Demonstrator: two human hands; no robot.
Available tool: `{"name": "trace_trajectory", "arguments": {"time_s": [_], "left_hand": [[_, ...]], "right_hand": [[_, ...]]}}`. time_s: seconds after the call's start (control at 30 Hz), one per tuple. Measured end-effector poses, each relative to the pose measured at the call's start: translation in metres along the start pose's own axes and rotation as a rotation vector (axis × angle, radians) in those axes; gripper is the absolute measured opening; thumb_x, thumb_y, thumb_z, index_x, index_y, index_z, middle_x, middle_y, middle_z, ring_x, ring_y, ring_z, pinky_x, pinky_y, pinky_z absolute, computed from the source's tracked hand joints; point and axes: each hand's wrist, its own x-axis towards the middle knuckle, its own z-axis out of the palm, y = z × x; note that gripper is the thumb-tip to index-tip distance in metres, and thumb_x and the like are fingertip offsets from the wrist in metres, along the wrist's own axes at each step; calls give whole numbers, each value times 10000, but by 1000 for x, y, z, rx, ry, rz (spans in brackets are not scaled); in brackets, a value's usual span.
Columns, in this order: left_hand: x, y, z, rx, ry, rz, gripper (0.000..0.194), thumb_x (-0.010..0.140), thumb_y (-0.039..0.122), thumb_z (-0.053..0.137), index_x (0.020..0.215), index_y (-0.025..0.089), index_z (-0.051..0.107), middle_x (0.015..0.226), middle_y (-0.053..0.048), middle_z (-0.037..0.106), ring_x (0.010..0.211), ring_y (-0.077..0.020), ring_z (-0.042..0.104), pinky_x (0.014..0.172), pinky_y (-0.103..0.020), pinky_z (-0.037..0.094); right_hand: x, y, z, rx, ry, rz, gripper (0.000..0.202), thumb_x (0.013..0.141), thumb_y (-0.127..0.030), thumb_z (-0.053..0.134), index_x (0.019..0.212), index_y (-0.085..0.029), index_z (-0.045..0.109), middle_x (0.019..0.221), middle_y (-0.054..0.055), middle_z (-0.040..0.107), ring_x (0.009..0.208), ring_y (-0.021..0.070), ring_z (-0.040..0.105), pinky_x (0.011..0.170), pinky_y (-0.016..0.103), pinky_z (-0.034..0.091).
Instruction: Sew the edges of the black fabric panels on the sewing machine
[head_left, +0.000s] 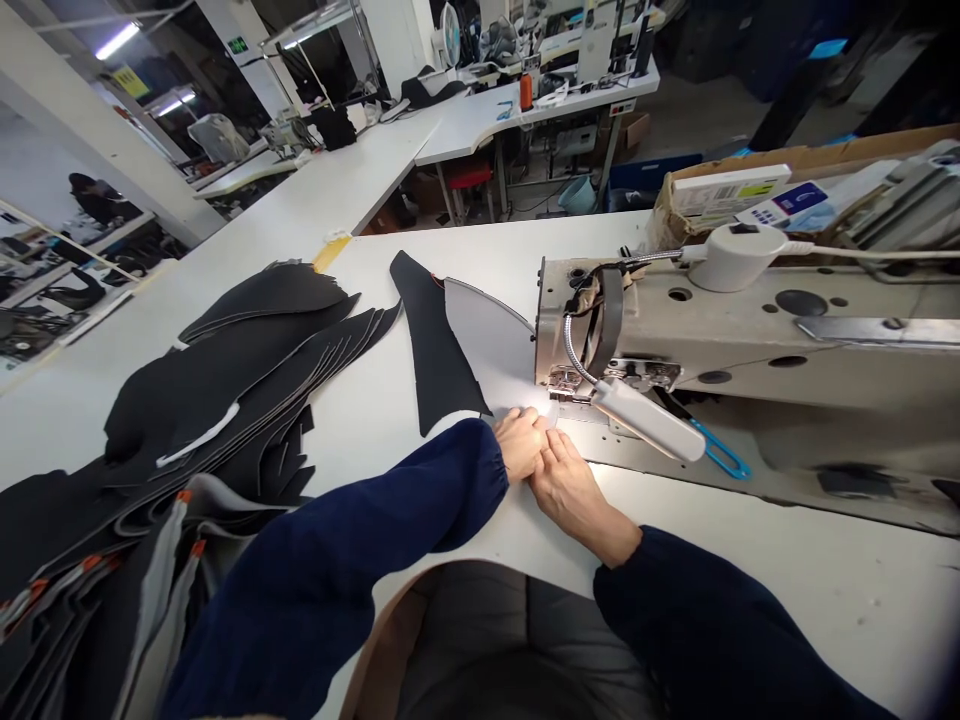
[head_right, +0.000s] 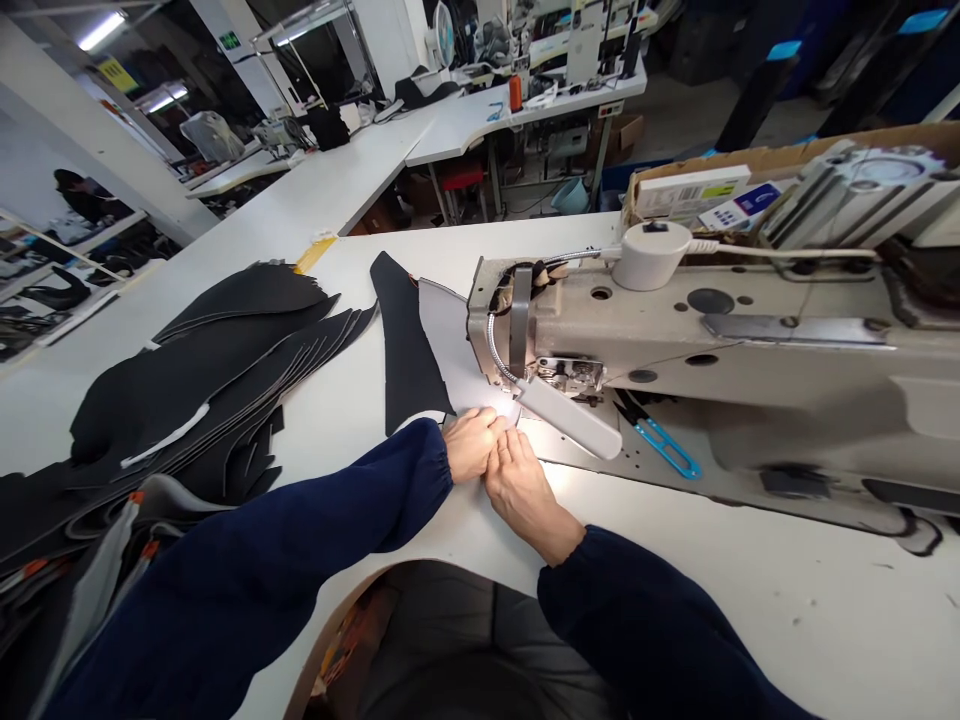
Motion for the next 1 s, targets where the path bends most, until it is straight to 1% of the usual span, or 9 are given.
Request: {"name": "trace_trajectory", "arguments": {"time_s": [0.1, 0.17, 0.23, 0.37, 0.47, 0.6, 0.77, 0.87, 1.0], "left_hand": [[-7, -1, 1, 12, 37, -78, 332, 818, 133, 517, 1149, 156, 509, 1193, -120, 458, 1061, -242, 459, 863, -328, 458], [-13, -3, 3, 17, 60, -113, 371, 807, 114, 514, 1174, 164, 489, 1210, -120, 447, 1038, -244, 463, 804, -327, 475], [-16, -5, 5, 24, 91, -96, 363, 822, 115, 491, 1181, 170, 490, 1195, -116, 466, 1029, -243, 465, 787, -327, 479], [-14, -6, 12, 59, 145, -5, 359, 862, 148, 467, 1220, 158, 500, 1169, -113, 524, 1046, -240, 462, 869, -336, 457], [-7, -6, 17, 56, 169, 2, 364, 888, 146, 427, 1243, 151, 505, 1171, -107, 548, 1065, -230, 470, 841, -316, 462], [1, -6, 19, 69, 198, 3, 355, 903, 133, 396, 1231, 135, 531, 1163, -117, 560, 1069, -227, 479, 822, -310, 460], [4, -4, 23, 129, 191, 45, 312, 927, 146, 372, 1139, 154, 600, 1129, -108, 564, 1036, -234, 476, 814, -331, 445], [4, -1, 26, 170, 189, 60, 309, 939, 140, 347, 1043, 141, 638, 1102, -120, 557, 1027, -245, 475, 787, -343, 436], [4, 1, 30, 217, 207, 58, 287, 917, 109, 370, 982, 128, 649, 1068, -122, 550, 1006, -244, 478, 750, -334, 428]], "right_hand": [[-1, 10, -1, 7, 34, 17, 311, 867, -88, 435, 1070, 40, 633, 1109, 255, 635, 1096, 300, 557, 997, 470, 410], [-3, 13, -3, 11, 57, 8, 299, 892, -100, 424, 1051, 33, 639, 1123, 250, 633, 1110, 304, 548, 996, 472, 412], [-4, 15, -4, 18, 70, -4, 291, 886, -72, 411, 1029, 31, 643, 1127, 257, 628, 1116, 304, 543, 998, 479, 410], [-3, 14, -8, 22, 33, -4, 307, 862, -22, 384, 1022, 17, 644, 1044, 231, 649, 1064, 271, 564, 1018, 469, 395], [-1, 16, -7, -10, 27, 8, 316, 851, -20, 383, 1034, 26, 638, 1032, 228, 646, 1051, 274, 562, 1020, 465, 391], [-2, 23, -2, -3, 43, 46, 312, 850, -37, 408, 1056, 45, 627, 1077, 233, 635, 1102, 294, 535, 1031, 466, 380], [-10, 29, 3, 88, 29, 71, 313, 856, -41, 403, 1071, -13, 629, 1154, 204, 627, 1160, 283, 506, 1046, 497, 357], [-16, 32, 0, 131, 78, 86, 280, 877, -60, 408, 1045, -59, 631, 1161, 182, 638, 1161, 270, 514, 1046, 506, 349], [-20, 37, -9, 180, 166, 130, 199, 901, -97, 448, 992, -102, 625, 1096, 133, 677, 1093, 241, 568, 1040, 466, 361]]}}
